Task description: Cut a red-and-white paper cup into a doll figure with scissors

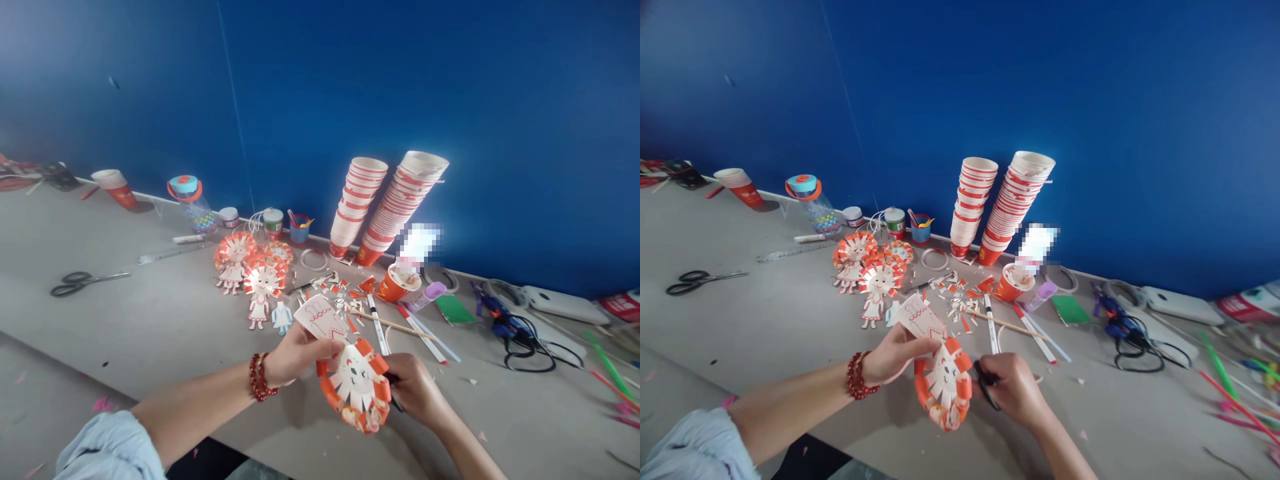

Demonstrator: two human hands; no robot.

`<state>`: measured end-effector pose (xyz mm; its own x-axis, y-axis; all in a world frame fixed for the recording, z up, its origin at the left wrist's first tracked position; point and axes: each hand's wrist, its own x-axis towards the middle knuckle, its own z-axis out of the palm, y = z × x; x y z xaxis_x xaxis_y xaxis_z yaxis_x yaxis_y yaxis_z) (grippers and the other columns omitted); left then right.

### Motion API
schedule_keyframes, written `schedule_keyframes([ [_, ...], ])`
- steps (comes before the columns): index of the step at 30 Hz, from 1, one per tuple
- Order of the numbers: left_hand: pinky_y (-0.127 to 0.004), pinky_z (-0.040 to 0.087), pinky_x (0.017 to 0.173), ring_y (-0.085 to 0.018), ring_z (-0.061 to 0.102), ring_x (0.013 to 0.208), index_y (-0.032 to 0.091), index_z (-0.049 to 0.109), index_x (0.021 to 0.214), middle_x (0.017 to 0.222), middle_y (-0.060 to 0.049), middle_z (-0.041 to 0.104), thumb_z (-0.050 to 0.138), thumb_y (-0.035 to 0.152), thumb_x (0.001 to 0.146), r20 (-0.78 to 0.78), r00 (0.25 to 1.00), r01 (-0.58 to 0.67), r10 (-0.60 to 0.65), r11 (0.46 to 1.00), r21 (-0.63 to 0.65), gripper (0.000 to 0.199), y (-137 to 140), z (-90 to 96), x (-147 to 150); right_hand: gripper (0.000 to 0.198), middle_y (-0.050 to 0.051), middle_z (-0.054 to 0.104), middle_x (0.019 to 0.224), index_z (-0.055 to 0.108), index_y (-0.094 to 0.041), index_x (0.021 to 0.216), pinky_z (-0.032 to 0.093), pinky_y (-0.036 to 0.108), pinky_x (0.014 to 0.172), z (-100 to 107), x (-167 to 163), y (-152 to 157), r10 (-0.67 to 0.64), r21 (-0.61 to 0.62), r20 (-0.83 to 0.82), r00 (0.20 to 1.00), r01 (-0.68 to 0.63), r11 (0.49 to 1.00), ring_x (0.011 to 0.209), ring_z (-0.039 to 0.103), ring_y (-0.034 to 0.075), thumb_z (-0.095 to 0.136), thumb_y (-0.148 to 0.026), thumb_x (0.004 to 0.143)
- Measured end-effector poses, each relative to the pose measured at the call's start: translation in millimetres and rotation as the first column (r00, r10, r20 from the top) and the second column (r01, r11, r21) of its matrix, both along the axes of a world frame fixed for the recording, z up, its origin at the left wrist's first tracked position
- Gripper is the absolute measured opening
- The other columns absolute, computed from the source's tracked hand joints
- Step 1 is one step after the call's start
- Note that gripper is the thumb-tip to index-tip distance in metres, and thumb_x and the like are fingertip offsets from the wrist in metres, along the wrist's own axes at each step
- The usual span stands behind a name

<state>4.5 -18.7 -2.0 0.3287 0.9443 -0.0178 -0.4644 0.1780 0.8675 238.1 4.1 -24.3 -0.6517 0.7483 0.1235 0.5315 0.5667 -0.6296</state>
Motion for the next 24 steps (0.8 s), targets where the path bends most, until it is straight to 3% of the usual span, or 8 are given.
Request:
schedule_keyframes([
  [3,-0.022,0.044,0.052,-0.011,0.055,0.054,0.012,0.065,0.076,0.064,-0.003,0.062,0.068,0.028,0.076,-0.035,0.999,-0.027,0.026,0.999,-0.020,0.017,0.9,-2.7,1.1,0.053,-0.001,0.047,0.047,0.051,-0.016,0.054,0.028,0.022,0.044,-1.7,3.8,1.4,0.019,-0.254,-0.147,0.989,-0.056,0.966,0.045,0.036,0.010,0.051,-0.063,0.080],
  [5,-0.023,0.046,0.058,-0.012,0.058,0.059,0.012,0.066,0.078,0.066,-0.003,0.063,0.069,0.028,0.075,-0.027,0.996,-0.089,0.088,0.996,-0.023,0.016,2.4,-4.4,2.7,0.054,0.000,0.050,0.051,0.054,-0.016,0.061,0.033,0.023,0.045,-3.8,7.1,1.9,-0.059,-0.393,-0.252,0.966,-0.047,0.918,0.048,0.042,0.012,0.052,-0.067,0.077],
  [10,-0.027,0.048,0.072,-0.015,0.061,0.074,0.012,0.066,0.088,0.081,-0.006,0.068,0.070,0.027,0.075,-0.030,0.967,-0.254,0.252,0.964,-0.083,0.021,5.6,-11.1,9.2,0.054,0.008,0.062,0.084,0.057,-0.021,0.099,0.048,0.031,0.058,-9.6,0.5,-6.6,-0.362,-0.608,-0.578,0.731,-0.090,0.789,0.069,0.058,0.022,0.055,-0.068,0.073],
  [13,-0.028,0.049,0.072,-0.015,0.062,0.074,0.013,0.065,0.092,0.083,-0.006,0.069,0.068,0.030,0.077,-0.067,0.962,-0.269,0.264,0.958,-0.096,0.023,3.9,-16.5,14.4,0.054,0.009,0.063,0.095,0.055,-0.023,0.108,0.050,0.033,0.063,-9.6,-13.3,-16.6,-0.455,-0.668,-0.607,0.651,-0.109,0.736,0.076,0.061,0.023,0.068,-0.058,0.068],
  [17,-0.032,0.049,0.080,-0.019,0.064,0.086,0.016,0.065,0.096,0.090,-0.006,0.070,0.065,0.029,0.079,-0.155,0.959,-0.244,0.238,0.970,-0.022,0.022,-2.2,-16.9,19.1,0.040,0.002,0.062,0.073,0.058,-0.021,0.096,0.050,0.028,0.060,-4.7,-25.8,-23.1,-0.616,-0.734,-0.536,0.577,0.040,0.678,0.064,0.059,0.018,0.076,-0.042,0.068],
  [21,-0.032,0.045,0.090,-0.024,0.061,0.101,0.017,0.068,0.095,0.099,-0.009,0.070,0.071,0.026,0.073,-0.270,0.957,-0.096,0.105,0.994,0.049,0.024,-5.2,-15.0,17.5,0.039,0.001,0.063,0.073,0.059,-0.020,0.091,0.051,0.028,0.062,2.0,-21.9,-16.0,-0.652,-0.720,-0.545,0.527,0.104,0.686,0.068,0.061,0.019,0.079,-0.037,0.063],
  [24,-0.030,0.049,0.074,-0.021,0.064,0.083,0.017,0.066,0.090,0.090,-0.008,0.069,0.071,0.028,0.073,-0.212,0.977,-0.042,0.035,0.999,-0.030,0.021,-1.2,-17.1,14.8,0.031,0.000,0.060,0.068,0.057,-0.019,0.084,0.051,0.027,0.061,6.4,-13.9,-9.3,-0.632,-0.703,-0.554,0.542,0.103,0.704,0.063,0.060,0.016,0.076,-0.034,0.065],
])
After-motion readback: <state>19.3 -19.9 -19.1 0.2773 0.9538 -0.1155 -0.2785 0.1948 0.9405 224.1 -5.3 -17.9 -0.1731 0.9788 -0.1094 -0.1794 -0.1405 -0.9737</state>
